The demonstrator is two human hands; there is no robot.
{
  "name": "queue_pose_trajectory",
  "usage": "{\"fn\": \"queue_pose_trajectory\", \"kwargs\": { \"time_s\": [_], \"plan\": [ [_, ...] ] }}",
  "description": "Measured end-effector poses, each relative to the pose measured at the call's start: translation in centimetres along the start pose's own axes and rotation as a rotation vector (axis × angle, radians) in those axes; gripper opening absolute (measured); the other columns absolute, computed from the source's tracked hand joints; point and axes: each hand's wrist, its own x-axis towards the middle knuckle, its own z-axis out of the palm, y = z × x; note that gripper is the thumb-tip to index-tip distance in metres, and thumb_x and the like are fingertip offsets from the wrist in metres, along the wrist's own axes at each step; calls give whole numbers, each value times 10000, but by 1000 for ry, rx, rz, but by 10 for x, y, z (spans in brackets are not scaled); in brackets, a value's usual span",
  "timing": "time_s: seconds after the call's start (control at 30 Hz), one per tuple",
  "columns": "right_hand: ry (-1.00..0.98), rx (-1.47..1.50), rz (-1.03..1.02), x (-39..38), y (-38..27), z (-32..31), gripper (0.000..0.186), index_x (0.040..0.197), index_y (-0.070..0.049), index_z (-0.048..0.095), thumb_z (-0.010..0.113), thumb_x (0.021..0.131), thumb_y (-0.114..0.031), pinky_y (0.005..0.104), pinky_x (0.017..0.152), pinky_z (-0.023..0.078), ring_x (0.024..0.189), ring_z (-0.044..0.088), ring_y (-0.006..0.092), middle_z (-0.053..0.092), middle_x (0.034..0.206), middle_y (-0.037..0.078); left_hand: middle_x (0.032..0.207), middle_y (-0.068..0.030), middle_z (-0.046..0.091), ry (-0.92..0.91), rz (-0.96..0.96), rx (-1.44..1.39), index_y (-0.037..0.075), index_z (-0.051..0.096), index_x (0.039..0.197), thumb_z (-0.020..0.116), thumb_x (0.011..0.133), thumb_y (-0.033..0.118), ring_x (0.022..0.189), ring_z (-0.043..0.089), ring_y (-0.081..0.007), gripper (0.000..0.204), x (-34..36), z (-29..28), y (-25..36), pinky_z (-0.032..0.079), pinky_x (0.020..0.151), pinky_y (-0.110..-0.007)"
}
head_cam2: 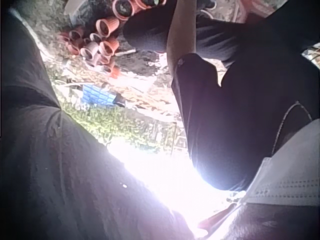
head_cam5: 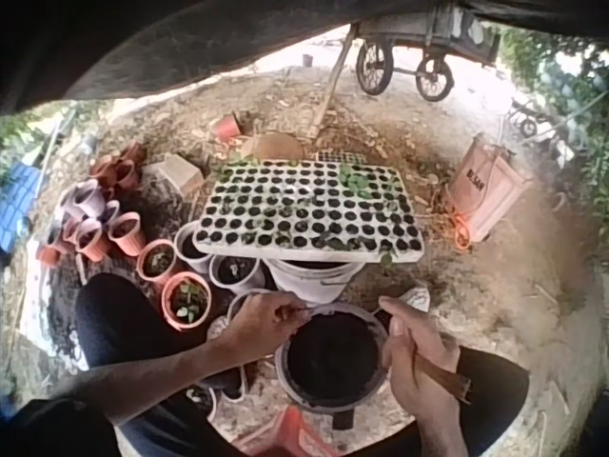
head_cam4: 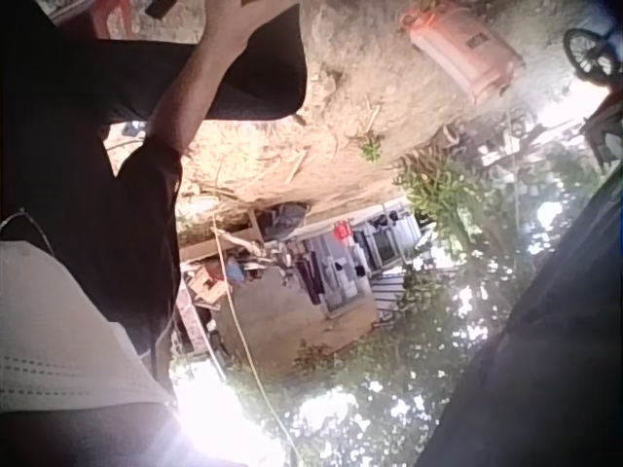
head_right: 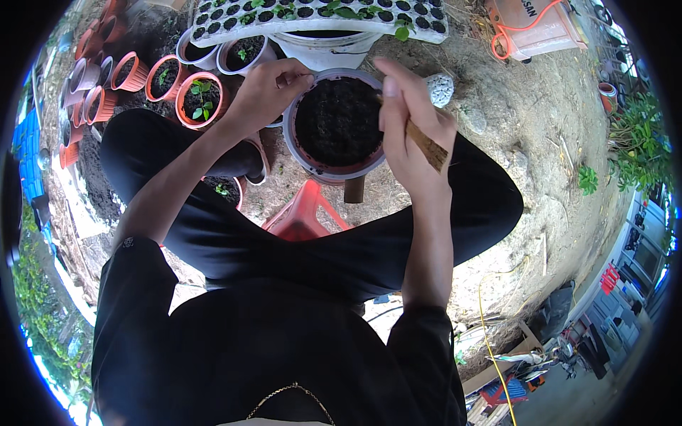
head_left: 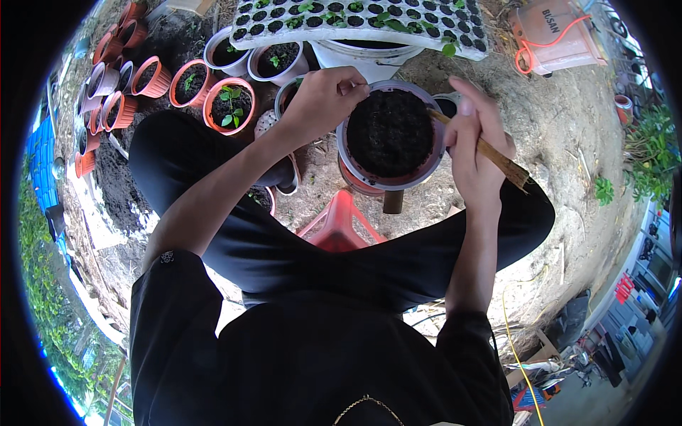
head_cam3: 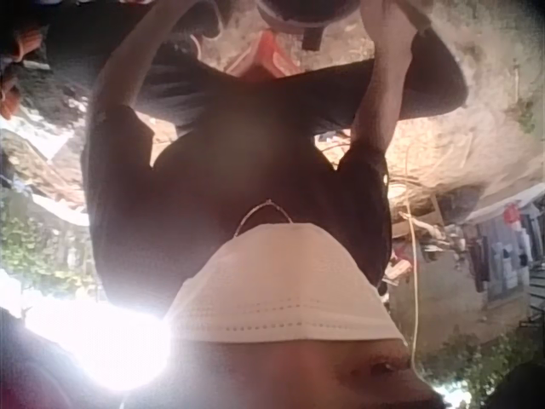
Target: Transplanting seedlings from a tray into individual plastic pots filled with soil using a stick.
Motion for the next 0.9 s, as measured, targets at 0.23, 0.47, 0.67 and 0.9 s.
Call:
{"fn": "queue_pose_trajectory", "kwargs": {
  "time_s": [0.23, 0.47, 0.67, 0.9],
  "plan": [
    [-11, 2, 8, 1, 4, 5, 232, 1255, -70, 648, 545, 1047, -76, 250, 502, 449, 518, 579, 80, 587, 628, 41, 854, -97, 739, -12, 3, 3, 14, 731, 1029, 708, 954, 222, 753, 659, -163, 222, 0, 0, 1, 529, 727, -324],
    [36, -63, 16, 2, 4, 6, 243, 1266, -78, 645, 541, 1047, -75, 243, 509, 446, 530, 583, 74, 565, 594, 24, 853, -94, 738, -9, 15, -17, 21, 734, 1035, 708, 949, 228, 746, 652, -166, 226, -1, 1, 2, 525, 722, -327],
    [35, -24, 7, 1, 2, 8, 250, 1268, -79, 646, 545, 1040, -56, 239, 502, 447, 543, 606, 78, 579, 604, 30, 854, -94, 738, -10, 8, -6, 30, 737, 1040, 708, 946, 239, 738, 652, -169, 231, -1, 0, 2, 527, 720, -330],
    [-9, 27, -45, -2, 2, 19, 262, 1256, -79, 659, 563, 1017, -28, 252, 514, 476, 534, 615, 94, 599, 609, 45, 856, -87, 738, -14, 7, -12, 36, 736, 1042, 708, 946, 237, 740, 658, -164, 224, 0, 2, 2, 531, 715, -326]
  ]
}}
